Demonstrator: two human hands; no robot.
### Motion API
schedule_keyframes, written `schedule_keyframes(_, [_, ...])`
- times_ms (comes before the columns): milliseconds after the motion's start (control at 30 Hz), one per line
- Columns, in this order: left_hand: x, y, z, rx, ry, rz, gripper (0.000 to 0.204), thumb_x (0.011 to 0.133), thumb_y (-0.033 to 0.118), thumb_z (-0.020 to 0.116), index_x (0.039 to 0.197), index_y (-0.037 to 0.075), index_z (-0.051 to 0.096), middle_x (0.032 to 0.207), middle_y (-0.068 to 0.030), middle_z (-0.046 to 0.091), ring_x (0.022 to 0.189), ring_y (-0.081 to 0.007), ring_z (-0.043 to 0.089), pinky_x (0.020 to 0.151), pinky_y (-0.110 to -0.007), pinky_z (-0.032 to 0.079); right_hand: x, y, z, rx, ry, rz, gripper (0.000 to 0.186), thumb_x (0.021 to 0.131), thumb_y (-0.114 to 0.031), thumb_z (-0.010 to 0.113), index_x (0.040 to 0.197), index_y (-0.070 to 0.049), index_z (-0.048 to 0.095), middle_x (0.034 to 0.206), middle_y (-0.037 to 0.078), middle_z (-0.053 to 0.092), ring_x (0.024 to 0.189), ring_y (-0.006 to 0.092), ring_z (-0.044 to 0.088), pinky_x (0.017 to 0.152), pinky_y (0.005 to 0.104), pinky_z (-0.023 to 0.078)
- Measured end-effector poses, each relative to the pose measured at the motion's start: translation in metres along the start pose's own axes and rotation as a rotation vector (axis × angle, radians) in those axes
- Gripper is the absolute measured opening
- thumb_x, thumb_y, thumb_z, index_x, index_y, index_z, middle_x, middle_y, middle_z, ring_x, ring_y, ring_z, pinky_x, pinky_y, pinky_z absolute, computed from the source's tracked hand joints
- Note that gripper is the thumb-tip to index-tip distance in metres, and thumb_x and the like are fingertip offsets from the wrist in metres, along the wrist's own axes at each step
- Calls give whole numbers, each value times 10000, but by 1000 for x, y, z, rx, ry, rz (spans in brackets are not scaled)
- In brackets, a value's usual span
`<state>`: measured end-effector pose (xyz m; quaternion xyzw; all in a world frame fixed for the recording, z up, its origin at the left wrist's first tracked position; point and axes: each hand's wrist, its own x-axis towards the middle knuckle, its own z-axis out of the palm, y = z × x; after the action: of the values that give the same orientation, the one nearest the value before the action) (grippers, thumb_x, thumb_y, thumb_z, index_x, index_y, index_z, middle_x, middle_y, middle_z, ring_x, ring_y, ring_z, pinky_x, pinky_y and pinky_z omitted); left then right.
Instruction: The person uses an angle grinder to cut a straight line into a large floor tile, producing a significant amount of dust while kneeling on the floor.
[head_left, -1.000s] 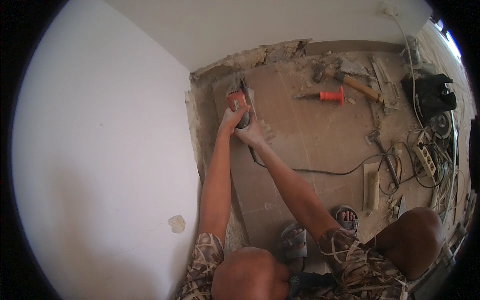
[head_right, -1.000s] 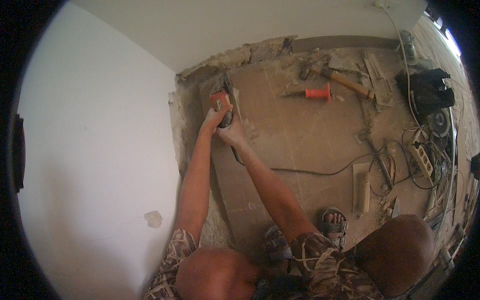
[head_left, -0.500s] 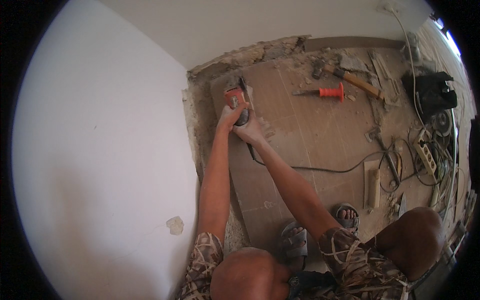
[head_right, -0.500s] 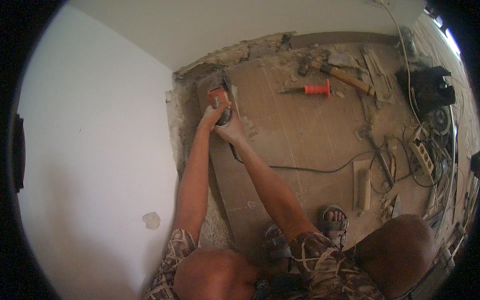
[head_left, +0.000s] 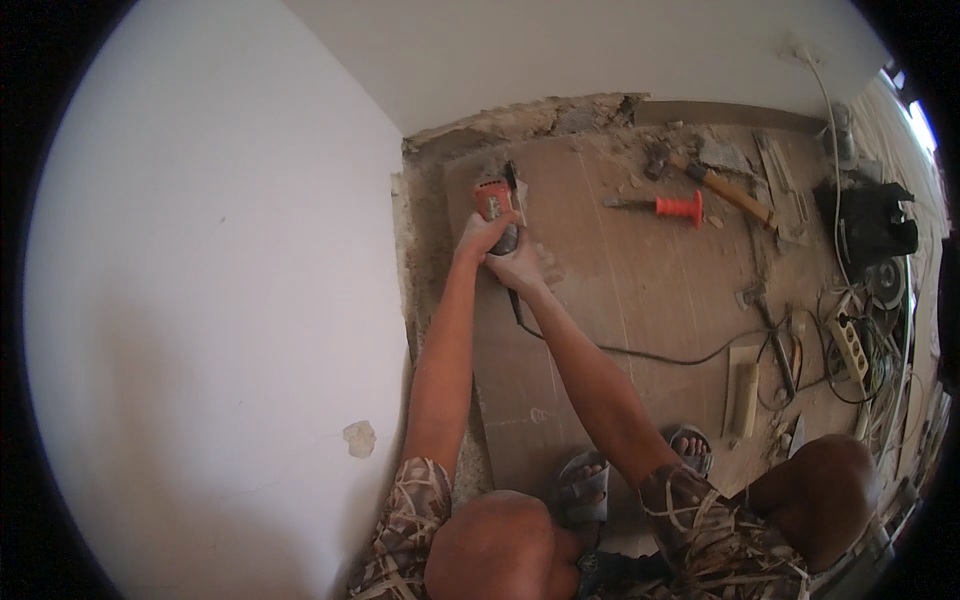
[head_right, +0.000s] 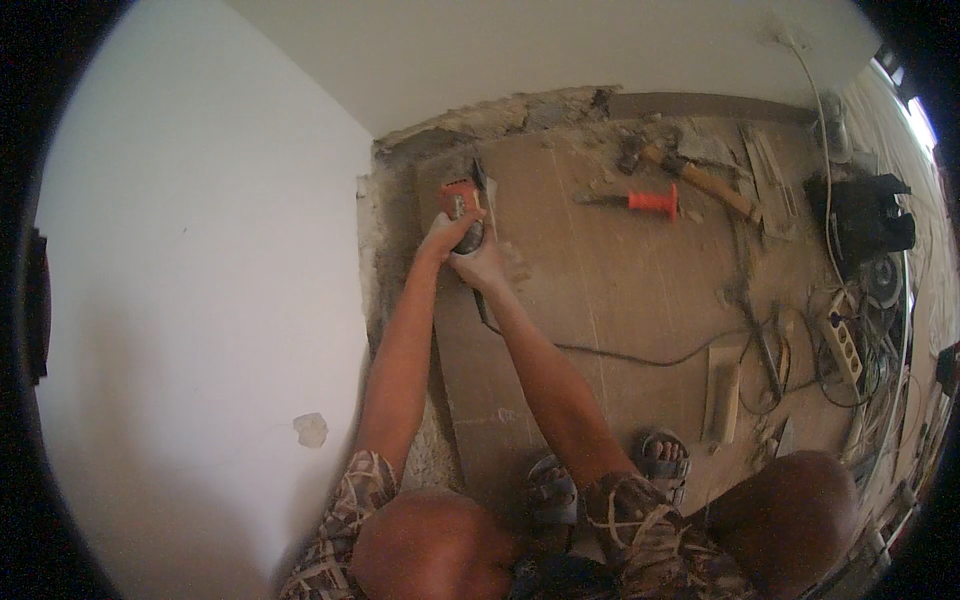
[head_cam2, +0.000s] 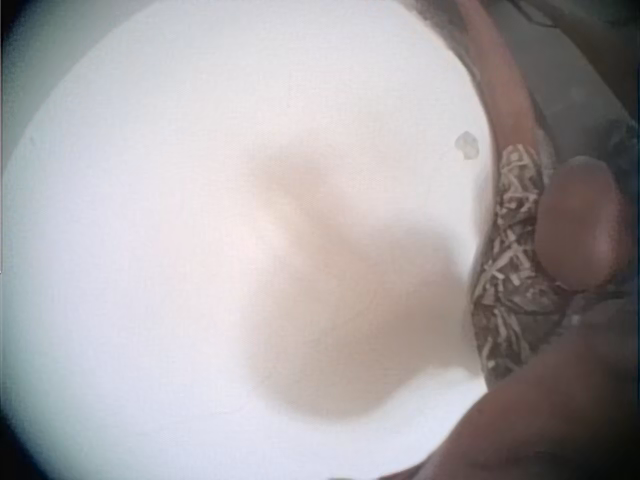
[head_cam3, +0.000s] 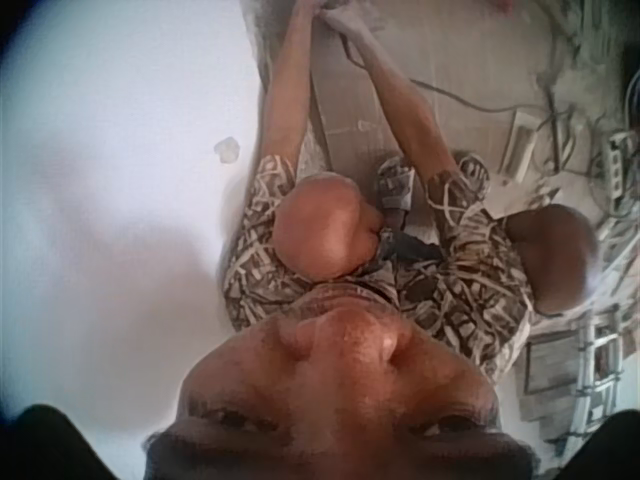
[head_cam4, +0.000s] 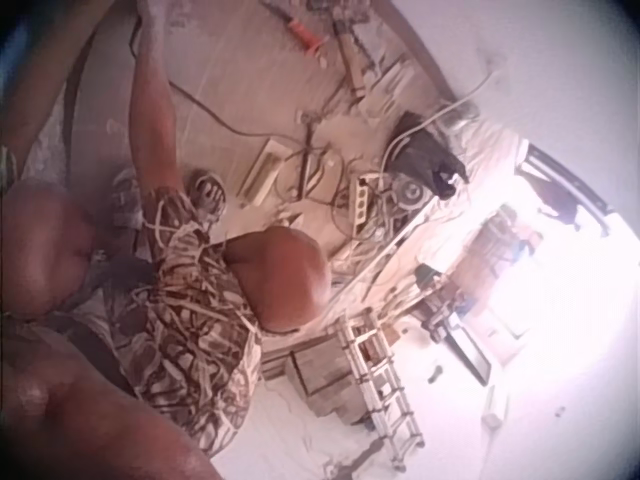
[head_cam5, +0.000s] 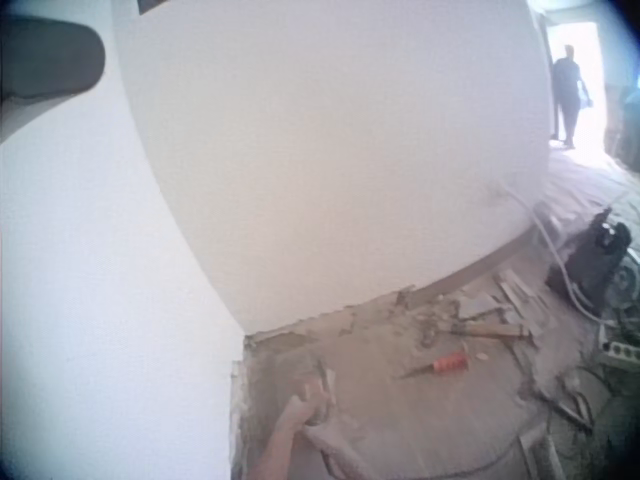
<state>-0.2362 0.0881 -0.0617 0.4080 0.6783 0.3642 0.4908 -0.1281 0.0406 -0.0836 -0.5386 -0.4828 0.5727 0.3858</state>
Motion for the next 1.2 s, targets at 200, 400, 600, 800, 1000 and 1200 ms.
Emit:
schedule_keyframes(200, [-7, 5, 2, 32, 10, -4, 591, 694, 382, 789, 1093, -18, 618, 1020, -109, 644, 915, -185, 624, 802, -337, 485, -4, -4, -2, -14, 6, -1, 952, 623, -313, 830, 1391, -3, 361, 1273, 186, 555, 1187, 291, 554, 972, 371, 438])
schedule_keyframes(400, [-15, 18, 8, 106, 70, -33, 598, 687, 411, 783, 1078, -13, 627, 981, -110, 651, 882, -204, 628, 782, -349, 486, 1, -4, -5, -48, 11, -4, 873, 624, -331, 830, 1325, -3, 427, 1238, 183, 577, 1157, 294, 573, 956, 375, 448])
schedule_keyframes(600, [-32, 35, 11, 161, 103, -106, 556, 695, 389, 776, 1061, -5, 637, 962, -95, 656, 858, -192, 631, 753, -341, 487, -10, -19, -11, -95, 3, 68, 863, 617, -376, 831, 1296, 1, 455, 1209, 184, 595, 1141, 290, 584, 942, 381, 459])
schedule_keyframes(800, [-15, 18, 6, 54, 2, -19, 536, 710, 364, 775, 1065, -9, 628, 964, -79, 654, 853, -168, 629, 741, -331, 489, -9, -16, -10, -24, 12, -13, 928, 606, -379, 833, 1345, 2, 421, 1224, 186, 590, 1149, 291, 582, 945, 379, 459])
schedule_keyframes(1000, [-6, 11, 2, 104, -54, -33, 726, 718, 506, 758, 1173, -33, 584, 1120, -156, 607, 1022, -237, 598, 865, -365, 463, -4, -10, -8, -15, 1, -5, 951, 609, -362, 827, 1368, 4, 385, 1242, 184, 579, 1151, 295, 581, 950, 373, 454])
schedule_keyframes(1200, [-15, 22, 5, 142, -66, -61, 718, 724, 514, 751, 1165, -29, 592, 1122, -157, 606, 1009, -235, 603, 845, -366, 469, -3, -8, -10, -29, 1, 9, 935, 615, -348, 826, 1362, 3, 385, 1247, 188, 577, 1161, 301, 577, 951, 377, 454])
